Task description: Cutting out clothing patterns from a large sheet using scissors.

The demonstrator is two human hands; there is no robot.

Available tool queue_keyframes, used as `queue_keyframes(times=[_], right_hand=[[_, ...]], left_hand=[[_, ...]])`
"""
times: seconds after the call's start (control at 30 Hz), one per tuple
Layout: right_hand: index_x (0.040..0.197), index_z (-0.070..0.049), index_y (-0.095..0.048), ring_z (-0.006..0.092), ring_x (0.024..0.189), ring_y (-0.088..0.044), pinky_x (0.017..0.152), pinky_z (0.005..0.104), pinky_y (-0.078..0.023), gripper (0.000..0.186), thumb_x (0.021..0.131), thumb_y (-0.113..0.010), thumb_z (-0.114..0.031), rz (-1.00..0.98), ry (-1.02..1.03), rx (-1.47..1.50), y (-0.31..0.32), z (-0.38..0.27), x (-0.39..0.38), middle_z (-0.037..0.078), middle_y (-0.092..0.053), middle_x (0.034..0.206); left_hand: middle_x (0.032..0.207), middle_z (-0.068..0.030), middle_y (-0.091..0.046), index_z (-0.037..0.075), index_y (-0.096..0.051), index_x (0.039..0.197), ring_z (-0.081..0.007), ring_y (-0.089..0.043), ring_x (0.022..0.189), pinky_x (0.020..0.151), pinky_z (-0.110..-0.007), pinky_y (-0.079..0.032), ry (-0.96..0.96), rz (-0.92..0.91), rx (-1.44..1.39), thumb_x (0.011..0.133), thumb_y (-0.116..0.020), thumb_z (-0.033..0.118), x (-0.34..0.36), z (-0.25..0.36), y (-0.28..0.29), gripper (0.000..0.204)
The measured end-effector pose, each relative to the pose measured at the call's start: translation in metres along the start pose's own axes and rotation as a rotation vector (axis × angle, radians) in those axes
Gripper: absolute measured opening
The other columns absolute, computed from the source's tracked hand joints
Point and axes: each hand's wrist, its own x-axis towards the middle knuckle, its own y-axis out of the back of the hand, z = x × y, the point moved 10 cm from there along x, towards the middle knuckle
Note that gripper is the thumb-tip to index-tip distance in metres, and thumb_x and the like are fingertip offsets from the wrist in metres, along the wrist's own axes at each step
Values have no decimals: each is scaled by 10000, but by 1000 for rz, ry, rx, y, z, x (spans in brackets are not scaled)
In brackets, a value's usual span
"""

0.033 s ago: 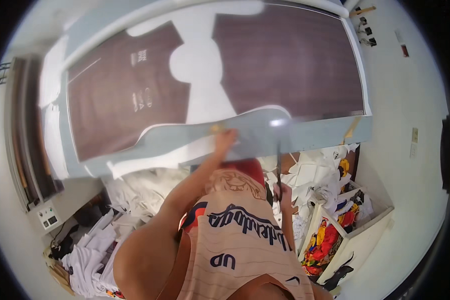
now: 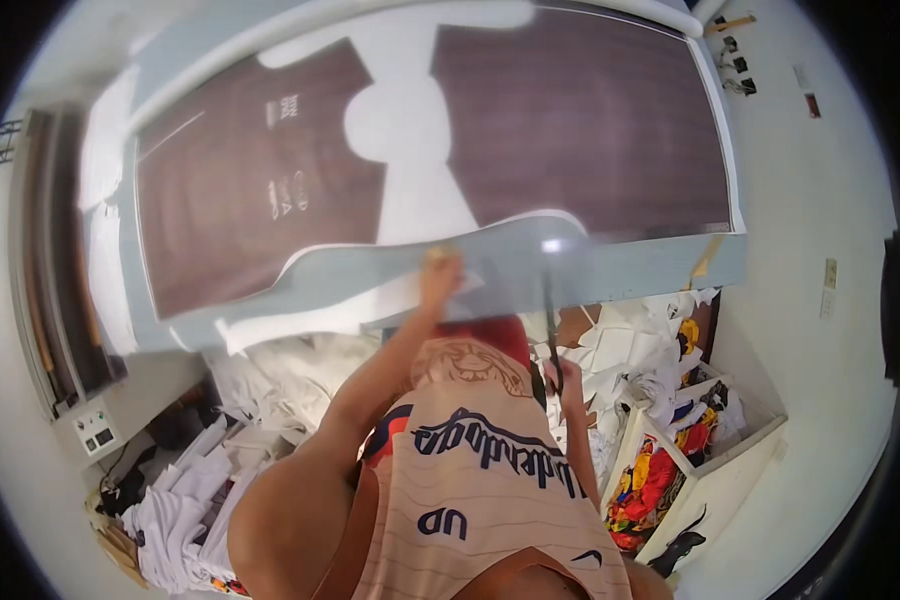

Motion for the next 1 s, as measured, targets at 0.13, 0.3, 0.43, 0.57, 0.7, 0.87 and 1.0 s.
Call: queue_keyframes(times=[0.13,0.3,0.43,0.57,0.7,0.87,1.0], right_hand=[[669,-96,-505,93,476,-490,460,272,-342,463,961,-699,-398,-272,2,-93,-88,-41,46,-19,-474,555],[702,-106,-500,100,479,-510,470,258,-369,444,959,-699,-409,-454,-131,-39,-205,-45,66,-23,-492,594],[717,-107,-526,88,475,-505,473,264,-395,440,930,-730,-433,-409,-21,39,-290,-44,63,-22,-507,591],[714,-109,-505,82,473,-518,463,255,-398,474,920,-732,-471,-263,5,87,-356,-34,56,-26,-491,554],[748,-81,-564,124,514,-542,509,292,-403,443,1005,-598,-440,-220,68,42,-397,-36,56,12,-570,581],[779,-86,-553,106,503,-524,489,264,-379,419,995,-623,-437,-143,16,177,-415,-27,56,-3,-542,579],[764,-96,-553,96,499,-511,478,254,-360,399,973,-671,-415,-96,-24,232,-422,-24,58,-15,-532,584]], left_hand=[[923,-63,-683,30,-657,1111,-141,-639,697,586,-285,-483,-2,178,-479,953,-684,458,6,2,90,457],[741,-24,-611,65,-639,960,-103,-512,538,465,-256,-376,-141,296,-555,944,-717,383,27,26,168,328],[685,0,-578,90,-630,862,-79,-456,489,427,-244,-306,-161,196,-445,929,-737,294,36,30,203,240],[667,21,-562,107,-639,848,-67,-436,486,431,-241,-293,-116,53,-233,921,-743,267,35,31,202,204],[656,27,-553,112,-638,846,-69,-434,488,437,-237,-294,-36,-2,-301,919,-744,256,35,32,198,193],[653,29,-542,113,-621,835,-78,-431,496,451,-243,-309,-9,-30,-411,928,-735,228,40,31,200,187],[646,28,-529,109,-614,828,-84,-435,505,462,-251,-324,13,-41,-390,925,-751,224,46,26,203,204]])
